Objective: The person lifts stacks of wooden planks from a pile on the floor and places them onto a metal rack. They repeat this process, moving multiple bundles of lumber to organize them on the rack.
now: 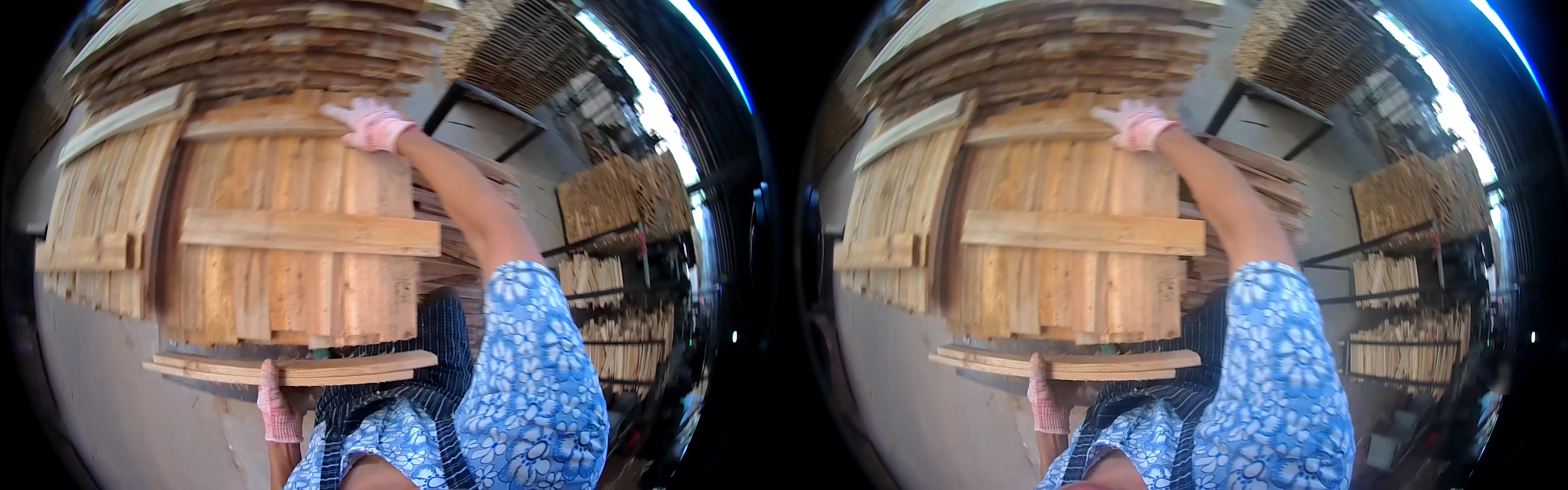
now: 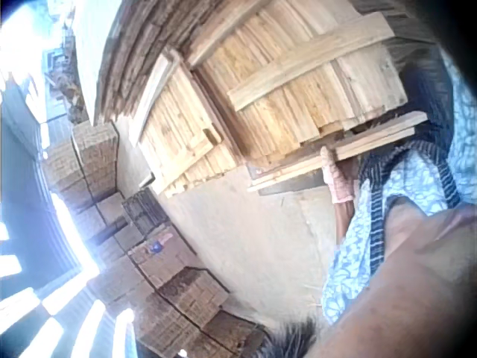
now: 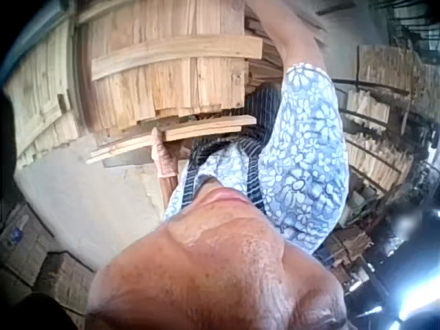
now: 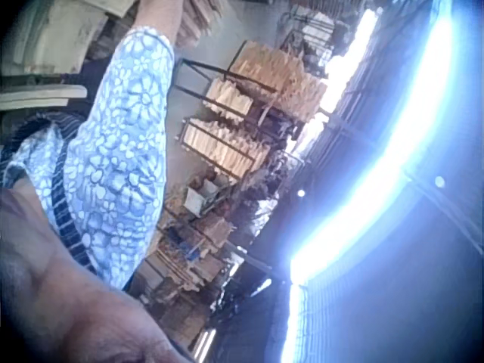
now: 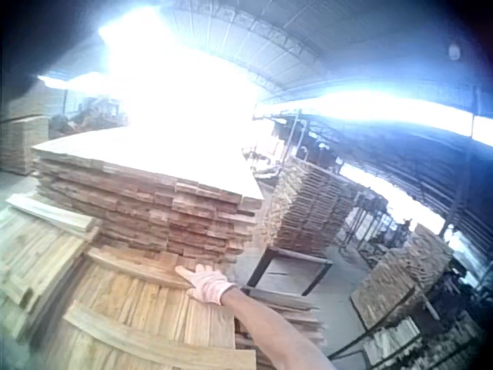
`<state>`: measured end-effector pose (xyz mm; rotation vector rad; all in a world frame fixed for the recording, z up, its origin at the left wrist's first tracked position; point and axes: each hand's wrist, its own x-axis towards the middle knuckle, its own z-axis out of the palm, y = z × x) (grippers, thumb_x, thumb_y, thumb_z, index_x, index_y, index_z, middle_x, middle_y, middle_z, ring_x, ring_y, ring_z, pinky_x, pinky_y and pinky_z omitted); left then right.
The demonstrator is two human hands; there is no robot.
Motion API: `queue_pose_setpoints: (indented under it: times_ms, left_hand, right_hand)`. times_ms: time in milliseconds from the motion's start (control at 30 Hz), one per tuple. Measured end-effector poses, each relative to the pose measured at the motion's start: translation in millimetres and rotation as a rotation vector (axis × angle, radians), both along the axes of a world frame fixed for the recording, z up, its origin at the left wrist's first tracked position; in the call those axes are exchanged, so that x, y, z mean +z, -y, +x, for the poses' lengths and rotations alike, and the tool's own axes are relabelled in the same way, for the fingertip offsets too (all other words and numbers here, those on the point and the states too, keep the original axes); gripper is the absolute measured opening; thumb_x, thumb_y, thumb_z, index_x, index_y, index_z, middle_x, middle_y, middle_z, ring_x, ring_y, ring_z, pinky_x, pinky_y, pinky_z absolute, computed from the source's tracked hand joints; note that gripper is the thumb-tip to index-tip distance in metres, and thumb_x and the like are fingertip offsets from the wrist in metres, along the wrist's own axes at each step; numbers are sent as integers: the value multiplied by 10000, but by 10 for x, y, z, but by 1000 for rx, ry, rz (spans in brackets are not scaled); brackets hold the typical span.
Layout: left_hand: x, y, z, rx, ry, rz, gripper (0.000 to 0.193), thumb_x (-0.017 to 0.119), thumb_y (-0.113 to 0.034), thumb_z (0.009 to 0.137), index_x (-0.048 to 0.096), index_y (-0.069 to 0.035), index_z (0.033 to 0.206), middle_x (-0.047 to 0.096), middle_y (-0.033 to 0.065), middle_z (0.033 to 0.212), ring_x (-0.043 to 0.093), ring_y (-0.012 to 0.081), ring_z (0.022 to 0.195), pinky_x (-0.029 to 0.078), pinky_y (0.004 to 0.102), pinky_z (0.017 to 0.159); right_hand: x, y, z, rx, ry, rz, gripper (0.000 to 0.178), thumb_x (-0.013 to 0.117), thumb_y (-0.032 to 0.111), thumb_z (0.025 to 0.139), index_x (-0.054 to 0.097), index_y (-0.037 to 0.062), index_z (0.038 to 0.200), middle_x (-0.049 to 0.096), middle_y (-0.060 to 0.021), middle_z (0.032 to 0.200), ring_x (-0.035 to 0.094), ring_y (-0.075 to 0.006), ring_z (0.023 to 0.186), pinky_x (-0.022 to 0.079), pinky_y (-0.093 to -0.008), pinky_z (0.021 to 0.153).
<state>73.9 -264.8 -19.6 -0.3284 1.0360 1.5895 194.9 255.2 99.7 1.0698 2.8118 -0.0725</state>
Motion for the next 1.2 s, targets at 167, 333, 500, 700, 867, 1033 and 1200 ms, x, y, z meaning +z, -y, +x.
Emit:
queue_pose_setpoints:
  times_ms: [167, 333, 500, 700, 867, 1033, 1200]
  left_hand:
    - [43, -375, 21, -123, -60, 160, 757, 732, -529, 929, 449, -102, 1486, 504, 146, 1449, 522, 357, 1281, 487, 615, 978]
    - [183, -141, -73, 3, -58, 119, 764, 713, -546, 936, 444, -97, 1492, 538, 166, 1422, 551, 364, 1273, 497, 618, 1000]
    - [1042, -50, 199, 154, -294, 109, 827, 686, -554, 941, 422, -13, 1507, 526, 209, 1459, 537, 360, 1345, 460, 495, 1121]
    - [853, -25, 313, -70, -136, 341, 743, 650, -463, 968, 440, -12, 1520, 546, 185, 1461, 556, 339, 1330, 443, 483, 1133]
    - [1167, -296, 298, -1036, -1050, 223, 651, 695, -498, 938, 561, -66, 1406, 703, 162, 1203, 660, 335, 1154, 521, 423, 995]
    - [1179, -564, 424, -1200, -1601, 466, 598, 762, -513, 846, 619, -113, 1268, 672, 152, 1257, 661, 361, 1160, 517, 460, 1016]
    - [847, -1197, -266, -518, -2605, 569, 831, 773, -603, 789, 529, -184, 1464, 590, 161, 1279, 549, 401, 1253, 366, 628, 1102]
  right_hand:
    - [71, 260, -121, 37, 202, 396, 549, 610, 290, 949, 513, 286, 1489, 555, -215, 1403, 542, -379, 1324, 461, -507, 1012]
    - [748, 2356, -297, 521, -195, -215, 324, 622, 336, 947, 630, 104, 1173, 654, -176, 1040, 684, -349, 962, 595, -464, 735]
    - [705, 3458, 140, 361, 32, -842, 957, 726, 517, 813, 314, 238, 1630, 521, -270, 1412, 602, -438, 1232, 529, -518, 971]
    - [925, 3430, 472, 236, -103, -885, 852, 738, 388, 805, 397, 235, 1571, 553, -236, 1290, 583, -437, 1199, 512, -488, 969]
    - [393, 3415, 1346, 281, -299, -132, 720, 822, 330, 802, 574, 260, 1474, 569, -231, 1184, 599, -421, 1053, 493, -498, 904]
    - [-340, 3244, 1663, 157, -164, 142, 726, 823, 409, 802, 569, 310, 1475, 550, -225, 1258, 571, -412, 1118, 471, -518, 942]
    - [-200, 3173, 1634, 174, -130, 71, 720, 797, 425, 834, 546, 310, 1498, 536, -241, 1268, 544, -420, 1146, 454, -526, 968]
